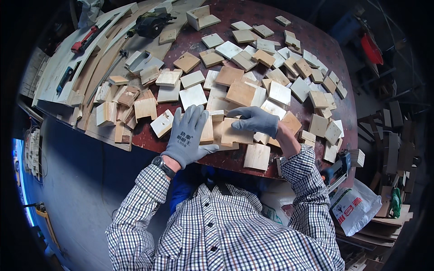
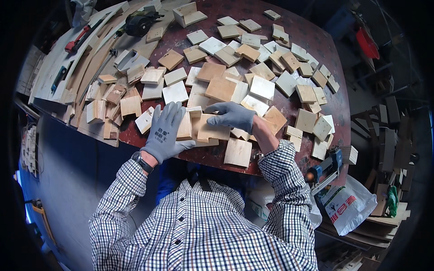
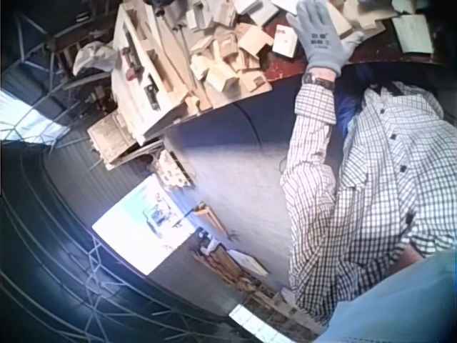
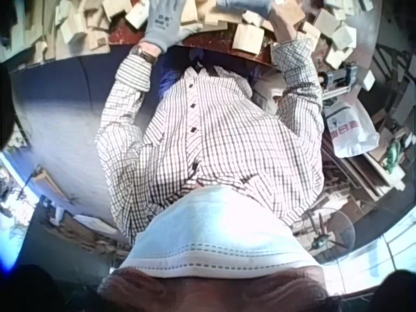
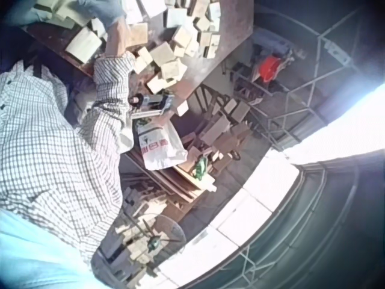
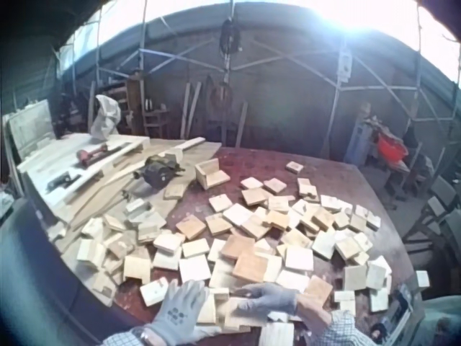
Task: The person assembles small wooden boxes by hand, picking up pre-cut wooden pieces from a table and fitting them together into box shapes. The person repeatedly forms boxes and places them on the table among many other pieces.
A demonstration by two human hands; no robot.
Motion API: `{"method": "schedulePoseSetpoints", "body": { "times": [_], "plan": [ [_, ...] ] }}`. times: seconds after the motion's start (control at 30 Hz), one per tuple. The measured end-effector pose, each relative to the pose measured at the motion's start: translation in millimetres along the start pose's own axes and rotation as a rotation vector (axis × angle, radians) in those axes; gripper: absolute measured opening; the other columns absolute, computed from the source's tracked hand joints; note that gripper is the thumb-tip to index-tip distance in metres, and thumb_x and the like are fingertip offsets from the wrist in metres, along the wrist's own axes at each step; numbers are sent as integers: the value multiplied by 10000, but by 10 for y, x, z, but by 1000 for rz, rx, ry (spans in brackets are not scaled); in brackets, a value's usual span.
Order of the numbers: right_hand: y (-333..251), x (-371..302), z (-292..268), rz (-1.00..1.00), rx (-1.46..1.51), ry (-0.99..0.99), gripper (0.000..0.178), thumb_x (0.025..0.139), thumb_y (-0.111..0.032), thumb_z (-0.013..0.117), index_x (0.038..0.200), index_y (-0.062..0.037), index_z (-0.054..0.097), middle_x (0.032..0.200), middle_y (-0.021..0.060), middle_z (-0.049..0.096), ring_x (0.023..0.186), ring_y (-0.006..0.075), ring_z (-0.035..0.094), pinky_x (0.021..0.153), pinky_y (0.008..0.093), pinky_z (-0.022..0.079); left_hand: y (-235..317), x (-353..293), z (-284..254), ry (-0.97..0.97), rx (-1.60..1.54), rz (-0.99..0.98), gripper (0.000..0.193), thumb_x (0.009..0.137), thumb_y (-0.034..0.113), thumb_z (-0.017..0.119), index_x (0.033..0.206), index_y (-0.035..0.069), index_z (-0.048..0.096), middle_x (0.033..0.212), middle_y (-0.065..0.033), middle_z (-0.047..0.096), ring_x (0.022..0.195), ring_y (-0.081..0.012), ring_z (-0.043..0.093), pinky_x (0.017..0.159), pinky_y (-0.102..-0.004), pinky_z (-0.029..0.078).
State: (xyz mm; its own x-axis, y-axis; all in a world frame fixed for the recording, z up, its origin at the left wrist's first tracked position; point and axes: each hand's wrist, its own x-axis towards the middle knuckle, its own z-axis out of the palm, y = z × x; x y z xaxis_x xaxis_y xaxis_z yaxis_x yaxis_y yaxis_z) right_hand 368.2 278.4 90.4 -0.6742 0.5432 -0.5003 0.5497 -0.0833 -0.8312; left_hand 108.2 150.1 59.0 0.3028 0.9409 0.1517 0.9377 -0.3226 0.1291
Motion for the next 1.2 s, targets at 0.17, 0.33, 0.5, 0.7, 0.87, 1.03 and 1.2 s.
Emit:
{"method": "schedulePoseSetpoints", "body": {
  "times": [0.17,0.33,0.5,0.7,0.87,1.03,1.2],
  "plan": [
    [39,271,51,-41,-28,48,935,842,-423,871,1562,16,466,1323,236,674,1116,269,676,930,344,545,-31,-8,52,39,35,25,1126,793,755,706,1556,1,364,1537,-175,390,1488,-351,313,1241,-634,191],
    [108,503,53,-67,67,38,974,807,-395,899,1526,95,459,1482,291,557,1319,337,599,1090,357,495,9,-3,-38,-25,-16,-8,1116,796,700,743,1575,7,346,1577,-207,371,1510,-391,302,1260,-637,156],
    [143,571,70,-82,105,38,848,826,-379,888,1467,66,556,1319,243,670,1173,284,666,1022,341,522,17,13,16,-20,11,-7,1097,798,683,752,1577,24,348,1577,-203,367,1517,-379,294,1262,-636,152],
    [121,570,86,-101,89,26,834,844,-435,871,1460,44,577,1279,185,690,1143,243,663,996,315,520,12,6,57,-37,12,-30,1091,790,661,772,1581,40,349,1579,-194,371,1524,-373,288,1272,-622,128],
    [116,563,57,-83,55,8,791,864,-416,859,1451,41,588,1152,140,722,1017,193,673,885,291,527,26,16,4,-61,-12,-34,1125,753,626,822,1587,46,339,1587,-192,366,1528,-370,286,1276,-615,127],
    [157,397,44,-151,327,24,730,926,-412,814,1444,52,591,1110,92,734,982,136,672,833,245,520,31,35,11,-77,-9,-61,1136,744,593,846,1593,51,322,1595,-190,360,1537,-366,277,1284,-611,120],
    [-35,-114,172,-247,698,141,644,973,-347,772,1431,67,591,1219,105,710,1035,137,699,909,246,572,47,17,9,-100,9,-75,1107,778,595,818,1599,49,315,1621,-190,336,1552,-361,259,1288,-609,109]
  ]
}}
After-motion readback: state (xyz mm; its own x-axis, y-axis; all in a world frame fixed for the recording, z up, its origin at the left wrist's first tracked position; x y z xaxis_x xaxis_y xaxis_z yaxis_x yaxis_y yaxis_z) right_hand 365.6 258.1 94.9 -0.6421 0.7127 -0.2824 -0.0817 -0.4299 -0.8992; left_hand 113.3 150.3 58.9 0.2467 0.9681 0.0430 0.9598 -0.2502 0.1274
